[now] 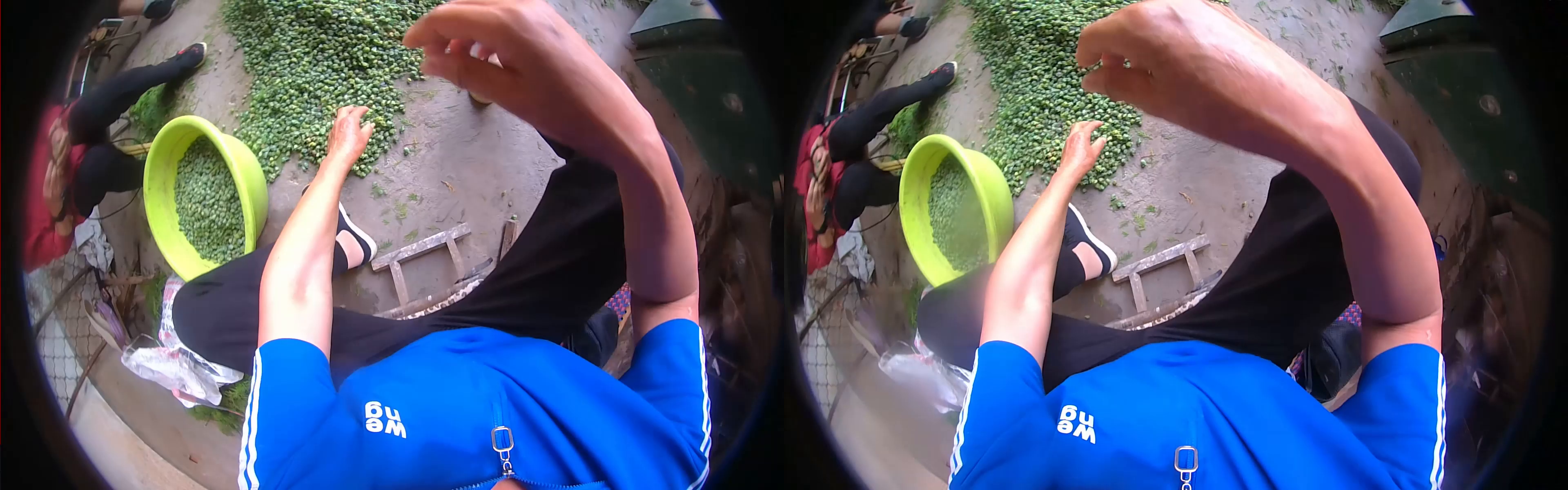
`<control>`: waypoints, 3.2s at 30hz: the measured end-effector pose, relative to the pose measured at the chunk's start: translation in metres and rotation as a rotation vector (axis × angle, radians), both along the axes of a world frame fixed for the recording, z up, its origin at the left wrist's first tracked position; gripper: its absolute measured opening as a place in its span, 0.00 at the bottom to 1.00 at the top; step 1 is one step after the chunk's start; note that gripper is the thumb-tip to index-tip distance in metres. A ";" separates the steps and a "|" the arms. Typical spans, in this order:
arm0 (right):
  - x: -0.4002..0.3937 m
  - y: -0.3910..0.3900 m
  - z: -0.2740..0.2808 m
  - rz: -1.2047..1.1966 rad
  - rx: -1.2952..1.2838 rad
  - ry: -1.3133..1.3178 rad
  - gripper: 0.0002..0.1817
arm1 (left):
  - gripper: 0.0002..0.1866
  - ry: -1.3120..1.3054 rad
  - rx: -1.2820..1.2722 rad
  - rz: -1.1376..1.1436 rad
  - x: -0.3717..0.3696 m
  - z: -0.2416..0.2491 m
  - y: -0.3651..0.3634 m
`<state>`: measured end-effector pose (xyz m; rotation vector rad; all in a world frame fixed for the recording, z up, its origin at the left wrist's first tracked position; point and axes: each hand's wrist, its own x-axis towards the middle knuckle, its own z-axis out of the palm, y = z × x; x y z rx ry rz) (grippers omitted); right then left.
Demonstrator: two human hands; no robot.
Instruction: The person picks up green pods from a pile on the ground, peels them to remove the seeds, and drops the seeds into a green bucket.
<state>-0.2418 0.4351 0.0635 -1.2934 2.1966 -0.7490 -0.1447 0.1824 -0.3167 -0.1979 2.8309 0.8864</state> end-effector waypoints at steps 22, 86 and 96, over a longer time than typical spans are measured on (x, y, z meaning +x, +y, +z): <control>0.017 -0.005 -0.030 -0.080 -0.182 0.162 0.14 | 0.08 -0.174 0.997 0.766 0.021 -0.038 -0.030; 0.048 -0.157 -0.052 -0.465 -1.276 -1.907 0.26 | 0.10 0.599 0.657 0.230 0.015 0.352 -0.013; 0.052 -0.153 -0.046 -0.630 -1.061 -1.984 0.22 | 0.12 0.374 1.080 0.284 0.024 0.363 -0.039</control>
